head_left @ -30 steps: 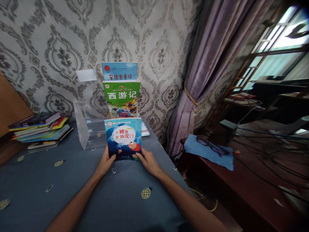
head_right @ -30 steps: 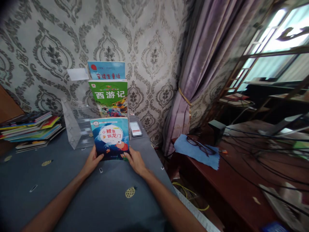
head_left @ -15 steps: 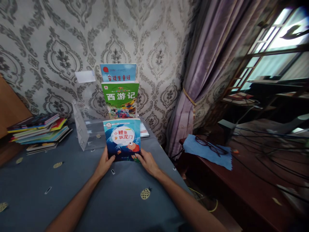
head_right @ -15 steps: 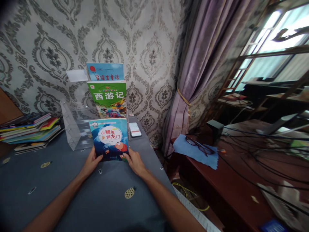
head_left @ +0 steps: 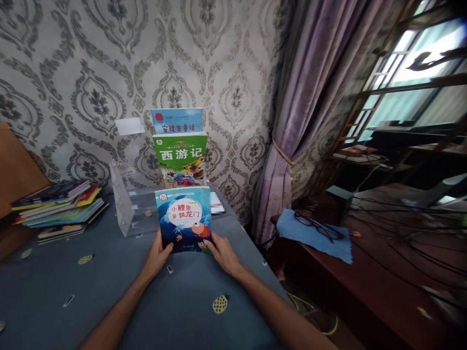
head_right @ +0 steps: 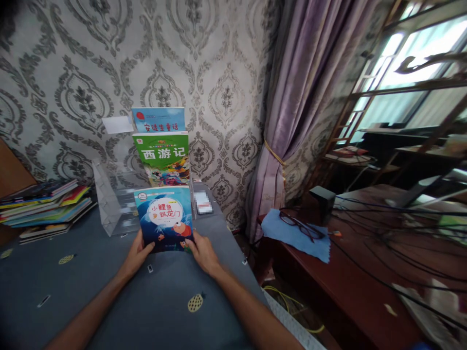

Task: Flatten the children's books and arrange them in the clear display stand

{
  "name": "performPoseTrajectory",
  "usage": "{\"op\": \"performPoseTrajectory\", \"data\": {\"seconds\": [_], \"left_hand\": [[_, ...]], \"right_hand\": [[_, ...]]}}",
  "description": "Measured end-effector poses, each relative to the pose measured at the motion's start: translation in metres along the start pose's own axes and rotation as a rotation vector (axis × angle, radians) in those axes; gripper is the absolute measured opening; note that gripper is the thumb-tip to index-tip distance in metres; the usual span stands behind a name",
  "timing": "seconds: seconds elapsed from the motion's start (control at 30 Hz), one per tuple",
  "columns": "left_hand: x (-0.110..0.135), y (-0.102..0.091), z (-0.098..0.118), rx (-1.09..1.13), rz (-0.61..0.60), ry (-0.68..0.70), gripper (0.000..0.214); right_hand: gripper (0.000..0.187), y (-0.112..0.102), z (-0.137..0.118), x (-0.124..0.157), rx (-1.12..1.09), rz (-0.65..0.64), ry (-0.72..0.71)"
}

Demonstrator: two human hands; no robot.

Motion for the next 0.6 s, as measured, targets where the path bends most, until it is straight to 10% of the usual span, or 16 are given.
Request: {"op": "performPoseTrajectory", "data": {"seconds": [0.6], "left_hand": [[-0.001,-0.001,0.006,-0.143,0.098,0.035,0.076]], "right_hand": [[0.023,0.003,0.005,-0.01,0.099,0.055,0.002]]}}
Point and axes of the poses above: each hand's wrist, its own x-axis away from the middle knuckle, its own y-axis out of the palm, z = x × y, the point moved 3 cm from there along -x, towards the middle knuckle, and after that the axes turned 5 degrees about -z, right-handed, at the moved point
